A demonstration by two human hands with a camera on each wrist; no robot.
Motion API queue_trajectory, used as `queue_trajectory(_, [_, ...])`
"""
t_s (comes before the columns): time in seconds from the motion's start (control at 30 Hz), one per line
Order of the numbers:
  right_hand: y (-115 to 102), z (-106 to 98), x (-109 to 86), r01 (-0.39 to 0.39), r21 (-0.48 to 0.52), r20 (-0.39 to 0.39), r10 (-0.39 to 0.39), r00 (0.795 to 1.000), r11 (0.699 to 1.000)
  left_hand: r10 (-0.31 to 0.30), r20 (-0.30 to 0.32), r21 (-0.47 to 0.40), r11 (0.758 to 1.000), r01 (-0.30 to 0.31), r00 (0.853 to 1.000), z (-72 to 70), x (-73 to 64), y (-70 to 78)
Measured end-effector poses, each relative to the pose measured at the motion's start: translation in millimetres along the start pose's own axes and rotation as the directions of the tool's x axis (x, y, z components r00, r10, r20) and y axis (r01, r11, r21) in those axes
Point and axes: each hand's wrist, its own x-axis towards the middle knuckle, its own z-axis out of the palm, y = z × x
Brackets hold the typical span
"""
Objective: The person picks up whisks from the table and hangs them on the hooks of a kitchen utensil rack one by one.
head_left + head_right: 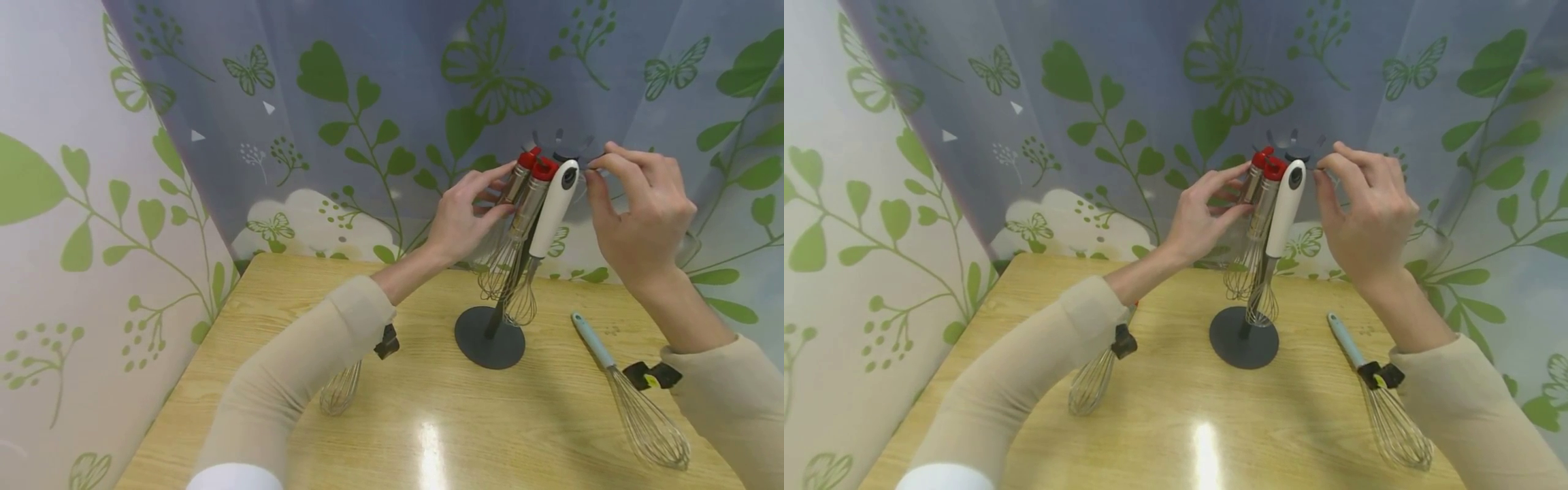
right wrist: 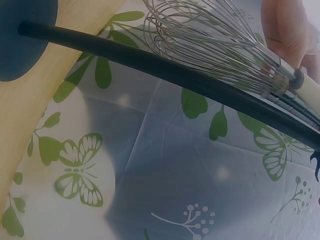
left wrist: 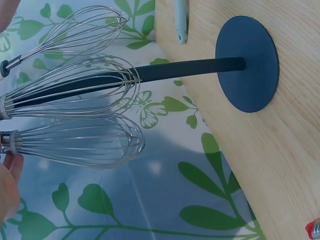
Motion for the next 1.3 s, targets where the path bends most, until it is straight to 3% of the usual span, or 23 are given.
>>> queue_trajectory(0.4, [1.6, -0.2, -0.2, 0.012, 0.008, 0.000, -0.012, 1.000, 1.000, -0.014, 0.022, -0.047, 0.999, 0.015, 1.000, 1.7, -1.8, -3.0])
queue_trajectory(0.67, [2.4, 0.0, 0.4, 0.011, 0.003, -0.012, -0.011, 1.000, 1.000, 0.032, 0.013, -0.002, 0.999, -0.032, 0.999, -1.9, -3.0, -5.6])
queue_trajectory(1.03, [3.7, 0.5, -0.6, 0.013, 0.001, 0.000, -0.013, 1.000, 1.000, 0.050, -0.067, -0.011, 0.999, -0.050, 0.997, -13.3, 9.2, 0.4])
queue_trajectory(1.3, [3.5, 0.5, -0.9, 0.009, 0.004, -0.003, -0.009, 1.000, 1.000, 0.083, -0.098, -0.023, 0.996, -0.086, 0.992, -14.0, 17.3, 8.2])
